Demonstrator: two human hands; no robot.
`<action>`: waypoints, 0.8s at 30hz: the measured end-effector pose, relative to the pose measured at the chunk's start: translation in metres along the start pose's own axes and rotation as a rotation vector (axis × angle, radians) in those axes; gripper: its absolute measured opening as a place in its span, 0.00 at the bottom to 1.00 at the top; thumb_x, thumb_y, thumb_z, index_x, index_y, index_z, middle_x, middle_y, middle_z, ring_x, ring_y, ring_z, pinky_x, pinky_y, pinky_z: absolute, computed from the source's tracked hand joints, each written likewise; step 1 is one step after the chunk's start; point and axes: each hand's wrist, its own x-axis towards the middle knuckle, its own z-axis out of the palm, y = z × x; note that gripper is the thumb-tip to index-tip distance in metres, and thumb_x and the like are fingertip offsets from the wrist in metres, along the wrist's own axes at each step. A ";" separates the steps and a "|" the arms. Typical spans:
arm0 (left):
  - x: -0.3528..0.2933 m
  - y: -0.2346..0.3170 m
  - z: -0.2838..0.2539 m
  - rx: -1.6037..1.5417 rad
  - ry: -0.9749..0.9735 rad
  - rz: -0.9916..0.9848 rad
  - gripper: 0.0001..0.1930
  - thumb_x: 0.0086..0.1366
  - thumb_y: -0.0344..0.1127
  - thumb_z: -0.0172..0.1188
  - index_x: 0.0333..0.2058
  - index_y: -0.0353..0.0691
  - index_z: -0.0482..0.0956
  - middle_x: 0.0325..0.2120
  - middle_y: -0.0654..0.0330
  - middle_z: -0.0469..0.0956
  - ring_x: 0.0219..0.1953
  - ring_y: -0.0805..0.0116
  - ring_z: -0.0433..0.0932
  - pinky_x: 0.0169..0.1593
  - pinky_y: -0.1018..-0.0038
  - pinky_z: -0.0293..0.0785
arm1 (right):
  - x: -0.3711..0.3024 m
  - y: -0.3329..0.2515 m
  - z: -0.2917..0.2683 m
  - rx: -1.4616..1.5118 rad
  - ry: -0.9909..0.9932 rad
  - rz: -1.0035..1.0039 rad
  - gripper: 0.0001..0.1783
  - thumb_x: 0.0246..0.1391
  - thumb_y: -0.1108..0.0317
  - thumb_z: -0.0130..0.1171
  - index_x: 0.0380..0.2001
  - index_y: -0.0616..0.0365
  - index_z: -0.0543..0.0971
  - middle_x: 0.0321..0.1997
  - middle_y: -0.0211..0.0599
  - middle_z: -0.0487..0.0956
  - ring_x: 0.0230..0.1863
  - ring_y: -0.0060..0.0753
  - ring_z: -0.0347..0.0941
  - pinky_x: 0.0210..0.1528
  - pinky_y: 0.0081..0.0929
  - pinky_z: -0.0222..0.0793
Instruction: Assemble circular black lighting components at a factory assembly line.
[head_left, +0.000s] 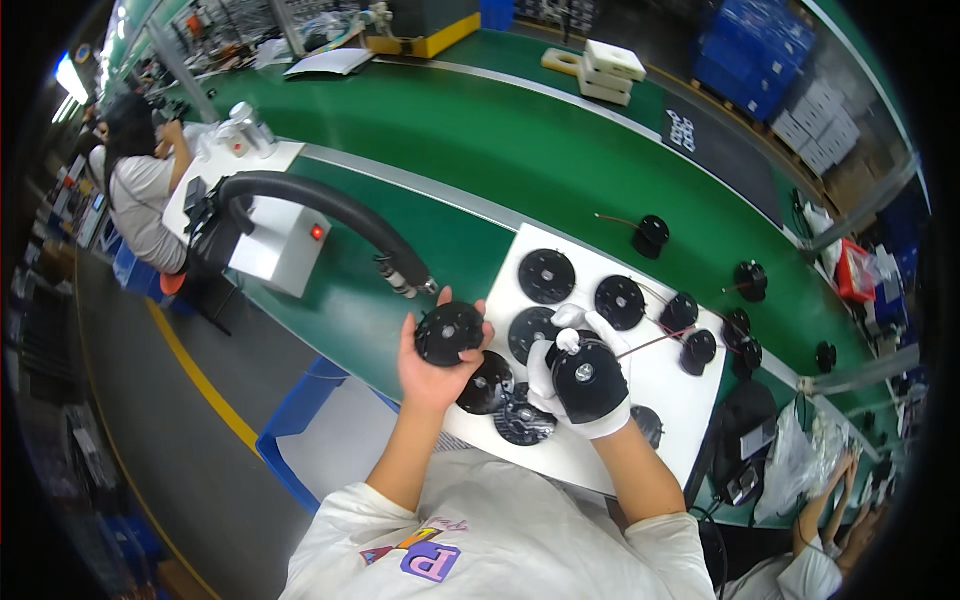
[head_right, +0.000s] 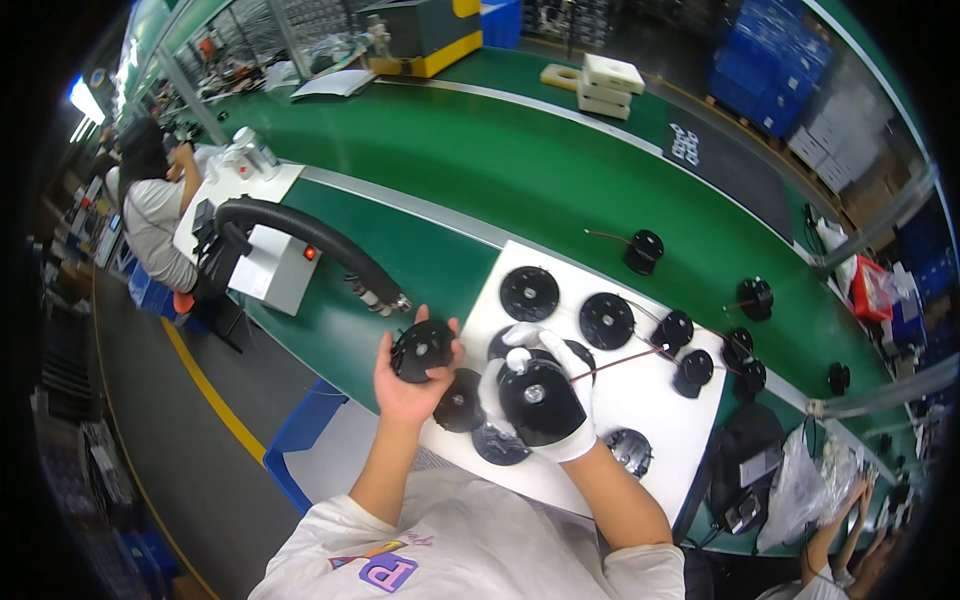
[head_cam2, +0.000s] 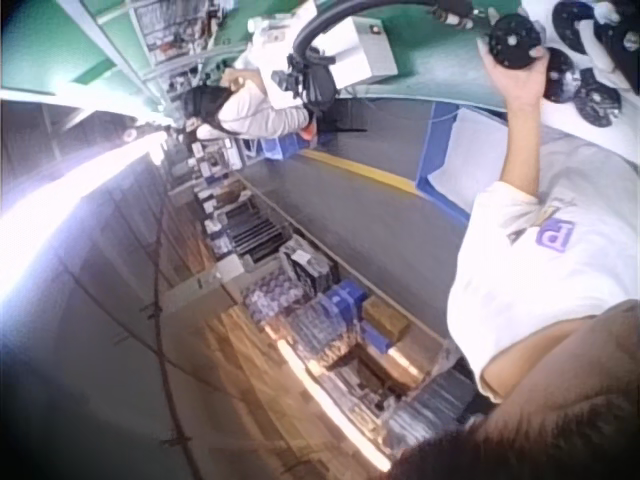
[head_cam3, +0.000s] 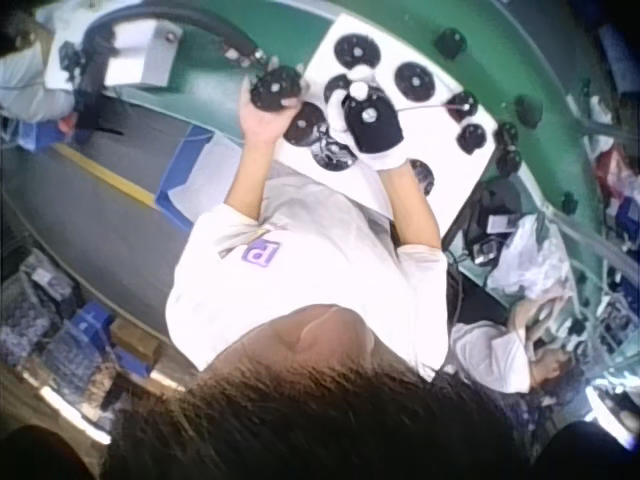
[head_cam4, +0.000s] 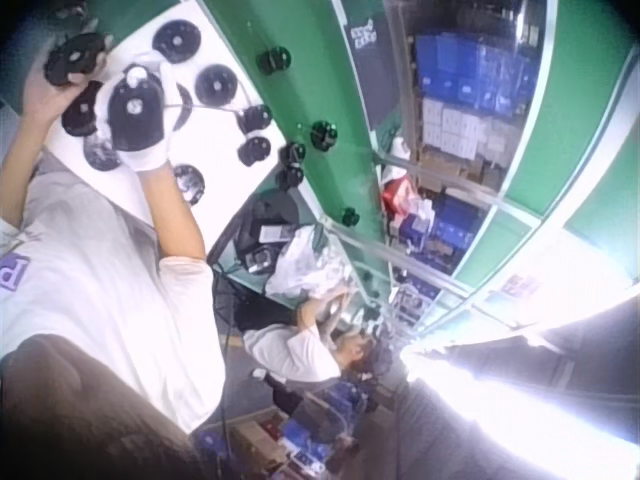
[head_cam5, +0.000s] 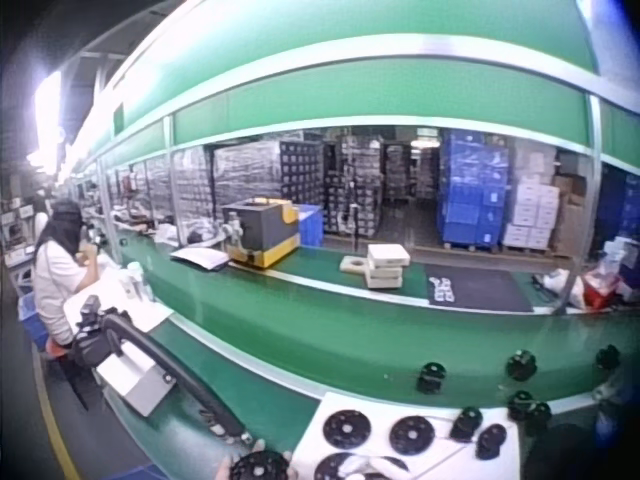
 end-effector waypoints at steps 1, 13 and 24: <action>-0.009 -0.008 0.003 -0.029 0.043 -0.020 0.30 0.70 0.61 0.42 0.66 0.58 0.64 0.63 0.43 0.61 0.58 0.41 0.65 0.45 0.58 0.74 | -0.009 0.008 -0.001 0.914 0.000 0.231 0.14 0.66 0.62 0.48 0.46 0.61 0.73 0.42 0.39 0.78 0.39 0.32 0.76 0.45 0.33 0.75; -0.029 -0.077 0.068 0.384 -0.141 0.106 0.34 0.71 0.63 0.38 0.66 0.48 0.62 0.56 0.28 0.68 0.57 0.30 0.71 0.60 0.38 0.67 | -0.022 -0.022 -0.035 1.942 -0.063 0.415 0.12 0.67 0.68 0.47 0.44 0.65 0.74 0.43 0.44 0.77 0.43 0.28 0.76 0.46 0.26 0.74; -0.043 -0.114 0.081 1.268 -0.324 0.403 0.40 0.71 0.68 0.35 0.68 0.41 0.53 0.60 0.37 0.65 0.60 0.45 0.70 0.66 0.51 0.63 | -0.015 -0.050 -0.039 -0.411 0.353 -0.505 0.17 0.37 0.52 0.54 0.29 0.49 0.80 0.26 0.38 0.69 0.21 0.37 0.63 0.26 0.36 0.55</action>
